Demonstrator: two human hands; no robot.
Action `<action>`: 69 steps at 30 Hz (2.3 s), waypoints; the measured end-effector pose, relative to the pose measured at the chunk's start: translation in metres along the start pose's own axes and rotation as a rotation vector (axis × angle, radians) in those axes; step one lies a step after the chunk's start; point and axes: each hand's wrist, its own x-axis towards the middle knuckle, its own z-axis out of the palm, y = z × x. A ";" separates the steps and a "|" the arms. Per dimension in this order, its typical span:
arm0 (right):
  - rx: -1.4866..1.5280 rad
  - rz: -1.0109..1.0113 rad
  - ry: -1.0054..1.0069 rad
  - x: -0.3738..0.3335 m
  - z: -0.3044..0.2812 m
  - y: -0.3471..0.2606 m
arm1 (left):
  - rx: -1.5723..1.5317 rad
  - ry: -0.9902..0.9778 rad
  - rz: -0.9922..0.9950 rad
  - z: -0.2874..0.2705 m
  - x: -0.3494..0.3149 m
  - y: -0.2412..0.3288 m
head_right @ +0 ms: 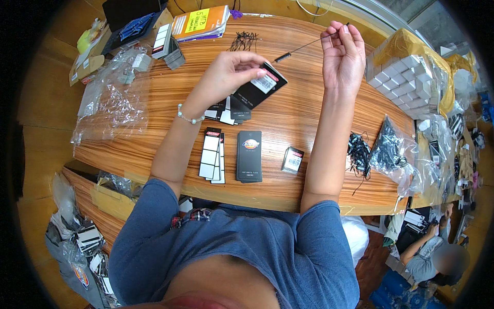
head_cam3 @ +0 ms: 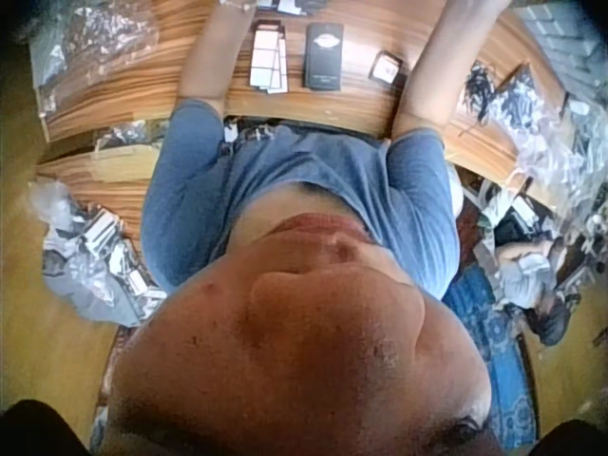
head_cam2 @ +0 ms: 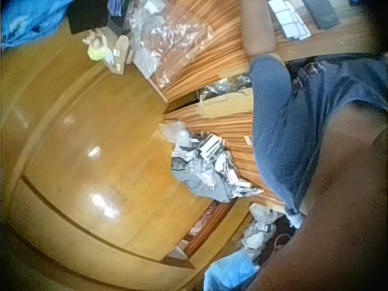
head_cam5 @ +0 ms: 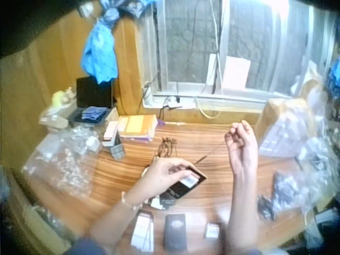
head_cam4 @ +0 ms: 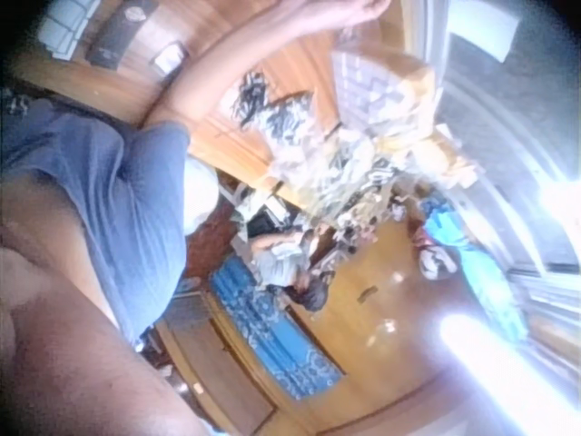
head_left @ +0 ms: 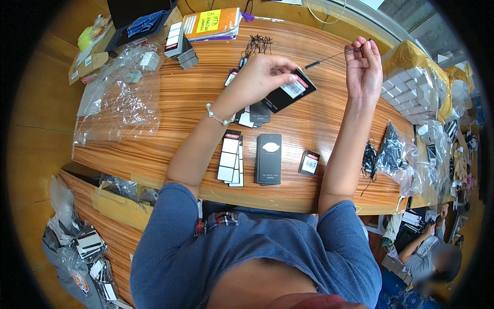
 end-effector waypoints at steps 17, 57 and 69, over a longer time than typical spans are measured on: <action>-1.207 -0.294 -0.348 -0.056 0.060 0.044 | -0.223 0.434 0.305 -0.021 0.002 0.009; -1.023 -0.281 -0.350 -0.054 0.047 0.066 | 0.336 0.452 0.319 -0.019 -0.006 0.017; -0.889 -0.151 -0.459 -0.052 0.051 0.053 | 0.554 0.528 0.578 -0.020 -0.005 0.018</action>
